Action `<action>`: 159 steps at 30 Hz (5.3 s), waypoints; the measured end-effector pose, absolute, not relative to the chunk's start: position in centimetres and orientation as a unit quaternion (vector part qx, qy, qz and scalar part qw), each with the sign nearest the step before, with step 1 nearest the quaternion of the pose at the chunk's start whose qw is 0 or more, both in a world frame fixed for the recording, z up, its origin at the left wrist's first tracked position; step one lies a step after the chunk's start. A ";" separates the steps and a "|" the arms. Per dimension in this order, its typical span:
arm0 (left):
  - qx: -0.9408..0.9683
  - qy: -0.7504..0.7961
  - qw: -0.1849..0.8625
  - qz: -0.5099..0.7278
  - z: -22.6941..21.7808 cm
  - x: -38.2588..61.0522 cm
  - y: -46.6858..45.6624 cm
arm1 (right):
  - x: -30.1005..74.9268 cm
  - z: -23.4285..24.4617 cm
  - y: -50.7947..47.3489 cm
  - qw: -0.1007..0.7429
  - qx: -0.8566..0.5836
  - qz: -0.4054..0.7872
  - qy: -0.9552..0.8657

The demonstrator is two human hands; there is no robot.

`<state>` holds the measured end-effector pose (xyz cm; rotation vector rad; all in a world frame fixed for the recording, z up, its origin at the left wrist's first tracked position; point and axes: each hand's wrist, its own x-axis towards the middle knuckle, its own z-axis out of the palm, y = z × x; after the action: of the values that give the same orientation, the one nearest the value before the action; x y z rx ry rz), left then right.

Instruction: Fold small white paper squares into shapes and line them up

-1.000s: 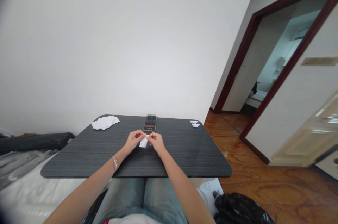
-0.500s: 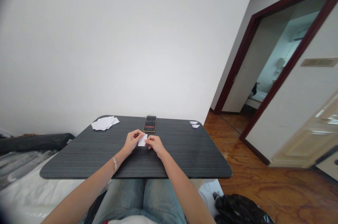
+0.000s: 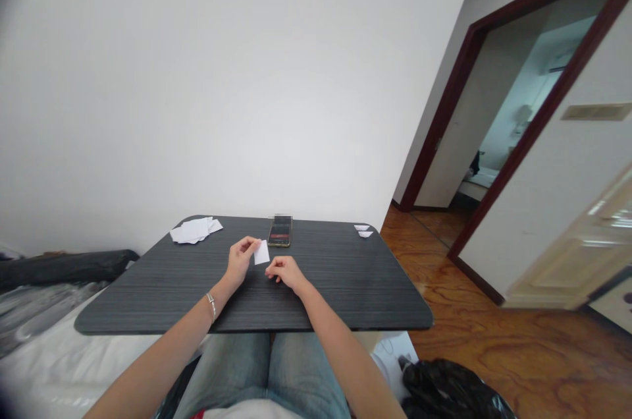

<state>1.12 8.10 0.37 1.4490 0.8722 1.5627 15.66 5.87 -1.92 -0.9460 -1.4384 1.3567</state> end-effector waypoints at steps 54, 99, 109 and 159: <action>0.647 0.302 0.394 0.578 0.2 1.2 8.3 | 16.1 -1.3 5.7 0.559 -0.380 0.395 -0.622; 0.669 0.328 0.392 0.539 0.6 1.2 7.8 | 16.1 -1.1 4.9 0.511 -0.429 0.261 -0.697; 0.612 0.354 0.384 0.594 0.5 1.0 8.1 | 16.0 -1.2 5.0 0.511 -0.434 0.246 -0.700; 0.669 0.321 0.457 0.490 0.1 1.6 8.0 | 16.6 -0.8 5.5 0.616 -0.412 0.320 -0.591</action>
<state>1.59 8.02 0.06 1.6499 0.7917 1.2067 16.60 5.46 -0.80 -0.9486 -1.3601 0.7362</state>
